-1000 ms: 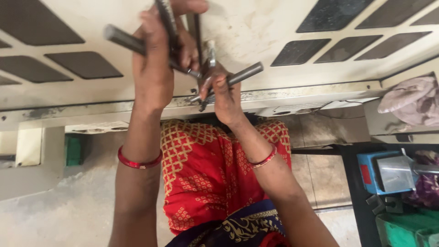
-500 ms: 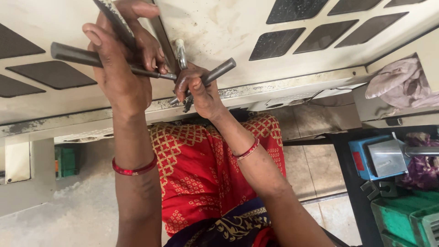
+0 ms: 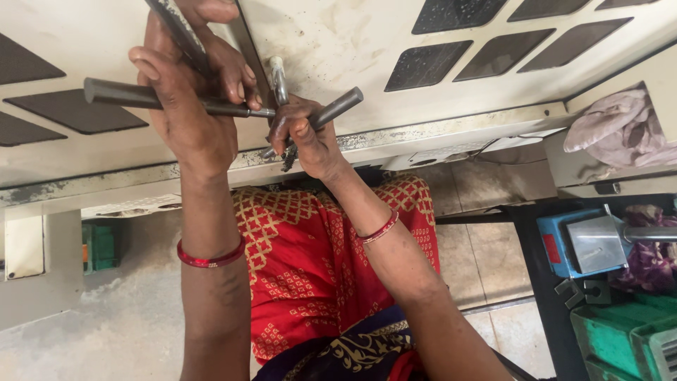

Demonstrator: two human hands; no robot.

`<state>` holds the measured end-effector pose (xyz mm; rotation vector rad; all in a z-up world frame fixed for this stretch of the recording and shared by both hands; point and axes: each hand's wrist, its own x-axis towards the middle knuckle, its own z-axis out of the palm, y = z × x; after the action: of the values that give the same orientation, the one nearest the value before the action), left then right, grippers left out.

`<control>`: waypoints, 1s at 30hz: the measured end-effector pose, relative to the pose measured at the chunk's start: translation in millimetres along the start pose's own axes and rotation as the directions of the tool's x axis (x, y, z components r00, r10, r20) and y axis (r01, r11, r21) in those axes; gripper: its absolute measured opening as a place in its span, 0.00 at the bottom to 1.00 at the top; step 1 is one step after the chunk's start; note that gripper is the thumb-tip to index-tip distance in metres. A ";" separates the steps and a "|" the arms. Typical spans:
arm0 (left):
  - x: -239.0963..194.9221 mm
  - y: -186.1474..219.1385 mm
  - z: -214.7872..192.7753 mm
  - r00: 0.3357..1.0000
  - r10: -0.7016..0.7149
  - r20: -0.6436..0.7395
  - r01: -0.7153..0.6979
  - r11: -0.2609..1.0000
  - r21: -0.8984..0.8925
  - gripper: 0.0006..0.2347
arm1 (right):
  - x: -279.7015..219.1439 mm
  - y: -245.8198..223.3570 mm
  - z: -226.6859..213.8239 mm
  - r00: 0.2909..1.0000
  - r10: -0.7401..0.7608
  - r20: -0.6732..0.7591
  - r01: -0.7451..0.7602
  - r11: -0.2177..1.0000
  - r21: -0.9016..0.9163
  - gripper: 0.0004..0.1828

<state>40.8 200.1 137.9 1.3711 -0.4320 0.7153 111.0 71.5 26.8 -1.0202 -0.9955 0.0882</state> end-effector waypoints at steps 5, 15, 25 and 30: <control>0.6 -2.1 2.2 1.000 0.024 -0.012 -0.024 1.000 0.002 0.32 | -0.4 0.0 1.4 1.000 0.002 -0.009 -0.002 1.000 0.022 0.39; -0.6 -4.7 0.9 0.999 0.040 0.004 -0.040 0.999 0.033 0.32 | -1.2 0.9 1.1 1.000 -0.013 -0.006 0.013 1.000 -0.006 0.38; -2.1 -9.8 -0.5 0.999 0.038 -0.005 -0.038 0.999 -0.003 0.31 | 0.3 -4.0 2.8 1.000 -0.009 -0.011 0.008 1.000 -0.011 0.37; -2.2 -10.5 -0.8 0.999 0.045 0.000 -0.045 0.999 -0.003 0.31 | 0.2 -8.1 1.5 1.000 -0.008 0.007 0.009 0.998 -0.055 0.38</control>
<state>46.3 200.1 128.7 1.3621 -0.4648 0.7508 107.1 68.0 33.2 -1.0665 -1.0127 0.0575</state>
